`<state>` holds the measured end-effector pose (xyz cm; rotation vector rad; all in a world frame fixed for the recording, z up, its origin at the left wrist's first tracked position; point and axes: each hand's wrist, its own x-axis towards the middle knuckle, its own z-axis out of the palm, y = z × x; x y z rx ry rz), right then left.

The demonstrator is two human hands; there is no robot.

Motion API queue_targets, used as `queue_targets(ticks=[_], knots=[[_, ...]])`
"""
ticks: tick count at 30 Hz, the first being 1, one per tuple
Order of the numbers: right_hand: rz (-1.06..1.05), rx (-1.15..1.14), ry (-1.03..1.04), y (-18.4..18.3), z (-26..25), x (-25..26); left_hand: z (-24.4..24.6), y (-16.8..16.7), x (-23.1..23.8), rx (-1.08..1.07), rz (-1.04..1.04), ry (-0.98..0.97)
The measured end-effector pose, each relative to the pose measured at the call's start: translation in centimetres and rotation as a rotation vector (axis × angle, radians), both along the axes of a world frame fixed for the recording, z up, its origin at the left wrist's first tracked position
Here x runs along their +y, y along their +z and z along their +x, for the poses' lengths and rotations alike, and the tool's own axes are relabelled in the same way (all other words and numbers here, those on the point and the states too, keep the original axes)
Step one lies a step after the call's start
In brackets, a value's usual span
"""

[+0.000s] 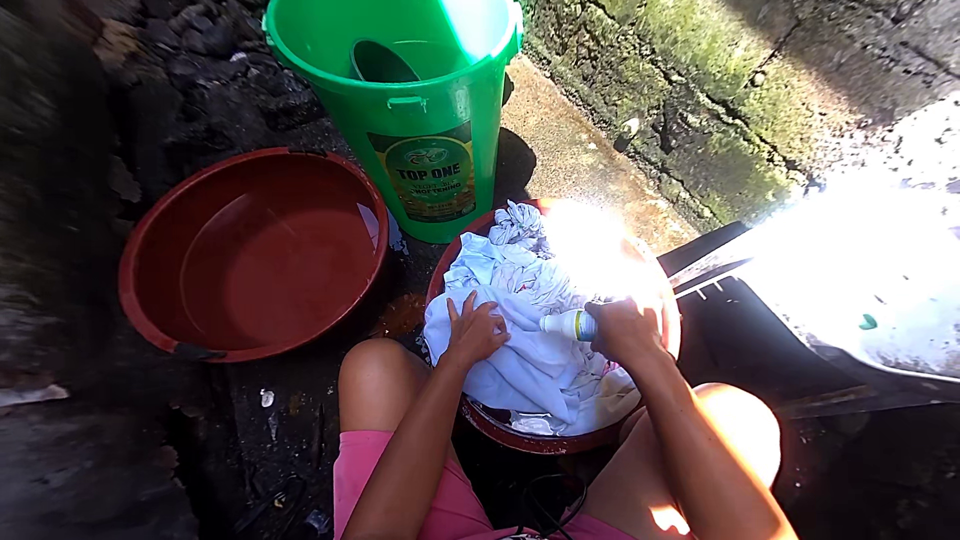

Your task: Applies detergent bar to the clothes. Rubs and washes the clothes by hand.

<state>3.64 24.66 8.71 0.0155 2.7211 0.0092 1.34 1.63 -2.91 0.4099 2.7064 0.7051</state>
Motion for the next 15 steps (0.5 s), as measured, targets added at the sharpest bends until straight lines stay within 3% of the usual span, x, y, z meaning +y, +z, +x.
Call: queue_targets(ticks=[2, 4, 15], knots=[[0.057, -0.045, -0.009, -0.1, 0.0, -0.3, -0.2, -0.4, -0.2, -0.246, -0.244, -0.121], [0.091, -0.083, -0.025, -0.2, 0.1, -0.4, -0.1, -0.7, -0.4, -0.356, -0.324, -0.151], [0.071, -0.099, -0.063, -0.7, 0.4, 0.9, -0.5, -0.8, -0.7, -0.364, -0.261, -0.107]])
